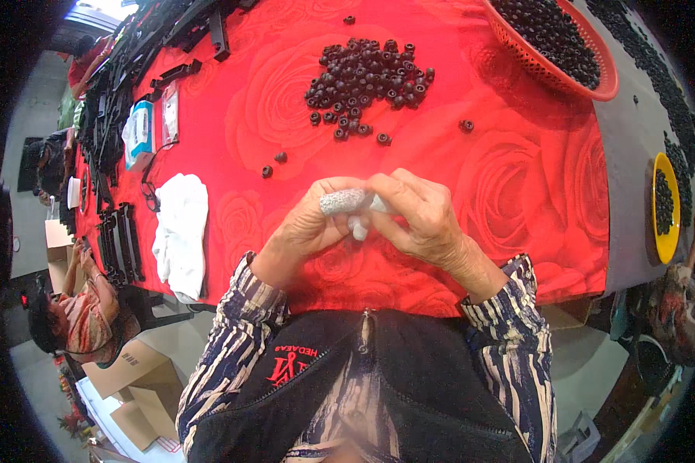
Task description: The person inspects and assembles small black cylindrical plastic components by hand at a workstation.
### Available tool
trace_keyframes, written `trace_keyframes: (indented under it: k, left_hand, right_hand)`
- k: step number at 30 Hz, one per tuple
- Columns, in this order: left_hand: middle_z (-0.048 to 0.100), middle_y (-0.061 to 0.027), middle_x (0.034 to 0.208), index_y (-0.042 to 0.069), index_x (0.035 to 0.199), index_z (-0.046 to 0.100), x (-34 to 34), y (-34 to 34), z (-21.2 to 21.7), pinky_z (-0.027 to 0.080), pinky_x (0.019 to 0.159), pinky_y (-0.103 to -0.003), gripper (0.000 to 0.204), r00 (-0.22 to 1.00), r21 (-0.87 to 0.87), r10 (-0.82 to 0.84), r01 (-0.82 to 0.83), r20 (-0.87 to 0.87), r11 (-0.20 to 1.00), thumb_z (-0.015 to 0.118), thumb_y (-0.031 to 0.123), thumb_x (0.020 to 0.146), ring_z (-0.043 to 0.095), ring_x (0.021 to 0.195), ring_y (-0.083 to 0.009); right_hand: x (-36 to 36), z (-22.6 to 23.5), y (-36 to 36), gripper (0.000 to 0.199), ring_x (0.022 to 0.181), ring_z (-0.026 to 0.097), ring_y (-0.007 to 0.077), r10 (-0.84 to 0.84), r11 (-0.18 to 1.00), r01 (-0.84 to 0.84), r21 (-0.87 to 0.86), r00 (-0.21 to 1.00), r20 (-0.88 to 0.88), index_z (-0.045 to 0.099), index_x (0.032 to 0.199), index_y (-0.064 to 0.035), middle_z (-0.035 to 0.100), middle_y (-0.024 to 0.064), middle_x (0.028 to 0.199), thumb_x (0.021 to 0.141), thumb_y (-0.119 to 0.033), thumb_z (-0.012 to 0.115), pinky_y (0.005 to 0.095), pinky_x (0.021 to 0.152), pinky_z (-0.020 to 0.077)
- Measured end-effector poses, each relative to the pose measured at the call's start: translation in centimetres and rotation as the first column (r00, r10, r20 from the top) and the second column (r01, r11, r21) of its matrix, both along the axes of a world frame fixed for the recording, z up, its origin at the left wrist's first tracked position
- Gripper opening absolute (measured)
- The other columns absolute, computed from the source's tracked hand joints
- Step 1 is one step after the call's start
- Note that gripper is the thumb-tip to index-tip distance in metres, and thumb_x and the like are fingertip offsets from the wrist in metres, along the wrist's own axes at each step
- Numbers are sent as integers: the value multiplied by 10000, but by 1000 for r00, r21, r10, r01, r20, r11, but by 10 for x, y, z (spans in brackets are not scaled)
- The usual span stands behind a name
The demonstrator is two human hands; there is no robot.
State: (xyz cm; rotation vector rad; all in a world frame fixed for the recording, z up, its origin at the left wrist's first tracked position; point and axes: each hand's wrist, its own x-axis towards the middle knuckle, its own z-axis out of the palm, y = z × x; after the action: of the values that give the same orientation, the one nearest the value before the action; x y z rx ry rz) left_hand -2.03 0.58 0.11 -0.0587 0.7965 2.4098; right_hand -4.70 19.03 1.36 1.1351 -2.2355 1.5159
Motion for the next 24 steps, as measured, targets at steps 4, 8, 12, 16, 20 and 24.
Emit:
trace_keyframes:
  k: [4, 8, 12, 16, 20, 24]
  left_hand:
    - [617, -96, 870, -42, 1021, 578, -2, -2, 5, 521, 575, -259, 241, 1000, -14, -19, 19, -1, 1000, 594, 135, 858, 599, 703, -136]
    - [619, -80, 866, -34, 1009, 582, -1, 0, 6, 511, 578, -246, 225, 999, -98, -24, 26, 20, 995, 591, 137, 864, 589, 688, -119]
    - [620, -76, 875, -17, 1018, 584, 0, 7, -1, 509, 586, -243, 199, 998, -86, 63, -62, 8, 994, 578, 119, 873, 585, 686, -108]
    - [638, -100, 936, -4, 1064, 582, 3, 6, -7, 530, 620, -265, 265, 994, -63, 111, -111, -14, 992, 620, 124, 835, 631, 754, -167]
    - [638, -78, 877, -2, 1048, 585, 5, 8, 0, 524, 601, -251, 235, 979, -194, 170, -190, -116, 962, 613, 105, 840, 623, 734, -142]
    - [632, -68, 844, -4, 1048, 580, 5, 8, 2, 518, 588, -234, 219, 969, -236, 195, -228, -153, 945, 601, 86, 849, 613, 706, -117]
  right_hand:
    - [0, 1, 0, 413, 556, 531, 226, 20, 999, -19, 35, 999, -45, 563, 1004, -1, 509, 85, 705, 607, 32, 672, 326, 479, 430]
    - [0, 0, 0, 441, 563, 532, 225, 7, 1000, -5, 23, 996, -91, 565, 1018, -2, 506, 84, 713, 590, 31, 668, 326, 475, 431]
    - [-1, -5, 1, 473, 573, 534, 231, -18, 997, 29, 74, 990, -140, 564, 1035, 2, 511, 88, 726, 575, 19, 676, 331, 482, 440]
    - [1, -5, 1, 486, 573, 533, 234, -32, 997, 42, 57, 986, -162, 567, 1043, 5, 518, 89, 735, 572, 12, 682, 334, 488, 443]
    - [1, -3, 1, 481, 570, 532, 231, -25, 998, 33, 53, 989, -148, 573, 1045, 9, 517, 87, 728, 576, 15, 682, 332, 482, 440]
    - [-2, 1, 3, 472, 564, 532, 223, 4, 1000, -1, 30, 995, -95, 583, 1050, -7, 517, 78, 707, 590, 2, 692, 329, 476, 441]
